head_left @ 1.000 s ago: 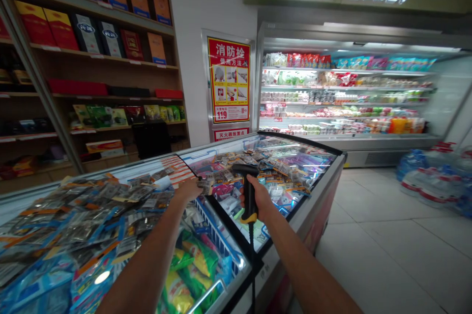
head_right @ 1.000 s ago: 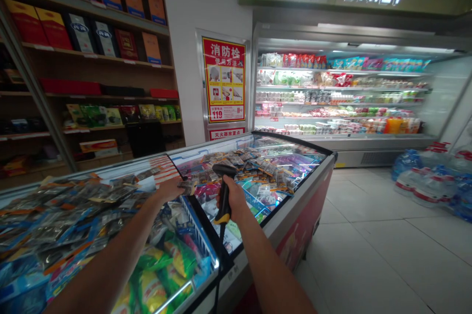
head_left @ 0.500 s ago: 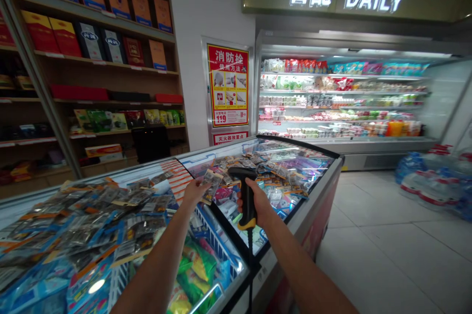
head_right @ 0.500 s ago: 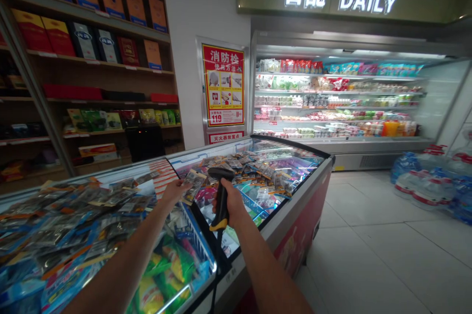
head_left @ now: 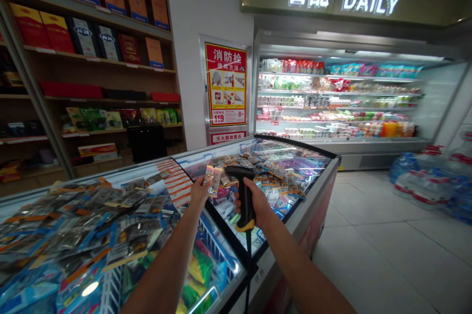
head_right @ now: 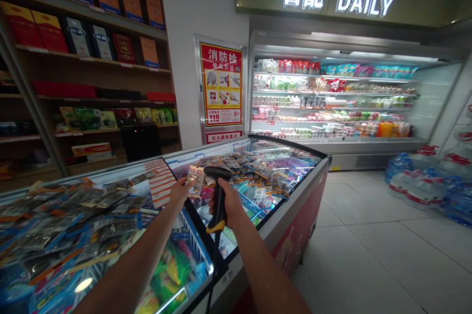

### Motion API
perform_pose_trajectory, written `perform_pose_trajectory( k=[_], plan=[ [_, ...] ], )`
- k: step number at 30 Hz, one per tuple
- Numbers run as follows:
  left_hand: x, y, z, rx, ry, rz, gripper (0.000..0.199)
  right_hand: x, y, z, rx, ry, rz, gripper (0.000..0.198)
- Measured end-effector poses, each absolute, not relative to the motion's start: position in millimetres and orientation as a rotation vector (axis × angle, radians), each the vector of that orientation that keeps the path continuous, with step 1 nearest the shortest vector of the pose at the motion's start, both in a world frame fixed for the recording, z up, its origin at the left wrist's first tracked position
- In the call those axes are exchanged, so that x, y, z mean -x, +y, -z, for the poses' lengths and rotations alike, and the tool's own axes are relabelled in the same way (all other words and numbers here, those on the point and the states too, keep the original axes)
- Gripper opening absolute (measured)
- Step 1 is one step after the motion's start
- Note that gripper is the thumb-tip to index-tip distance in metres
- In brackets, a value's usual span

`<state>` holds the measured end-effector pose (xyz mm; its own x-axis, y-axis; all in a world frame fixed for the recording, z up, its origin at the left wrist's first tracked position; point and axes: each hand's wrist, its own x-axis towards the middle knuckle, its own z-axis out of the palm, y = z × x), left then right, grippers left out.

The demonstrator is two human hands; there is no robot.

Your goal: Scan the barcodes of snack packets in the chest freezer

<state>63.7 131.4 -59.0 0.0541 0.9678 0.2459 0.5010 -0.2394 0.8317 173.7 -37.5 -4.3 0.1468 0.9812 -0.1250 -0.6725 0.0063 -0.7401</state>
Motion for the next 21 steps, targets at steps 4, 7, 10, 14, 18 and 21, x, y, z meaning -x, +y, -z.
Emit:
perform_pose_trajectory(
  k=[4, 7, 10, 14, 18, 21],
  plan=[
    [-67, 131, 58, -1.633, 1.394, -1.141, 0.033, -172, -37, 3, 0.796, -0.528, -1.381, 0.027],
    [-70, 131, 57, -1.641, 1.396, -1.139, 0.033, -171, -37, 1, 0.814, -0.523, -1.388, 0.029],
    [-71, 132, 57, -1.699, 1.392, -1.141, 0.030, -171, -38, -1, 0.802, -0.524, -1.400, 0.028],
    [-73, 133, 58, -1.687, 1.378, -1.162, 0.032, -172, -37, -1, 0.781, -0.523, -1.412, 0.027],
    [-74, 134, 58, -1.659, 1.383, -1.146, 0.033, -174, -36, 0, 0.780, -0.515, -1.396, 0.029],
    [-74, 140, 59, -1.685, 1.509, -1.145, 0.038, -176, -35, 0, 0.777, -0.512, -1.369, 0.028]
  ],
)
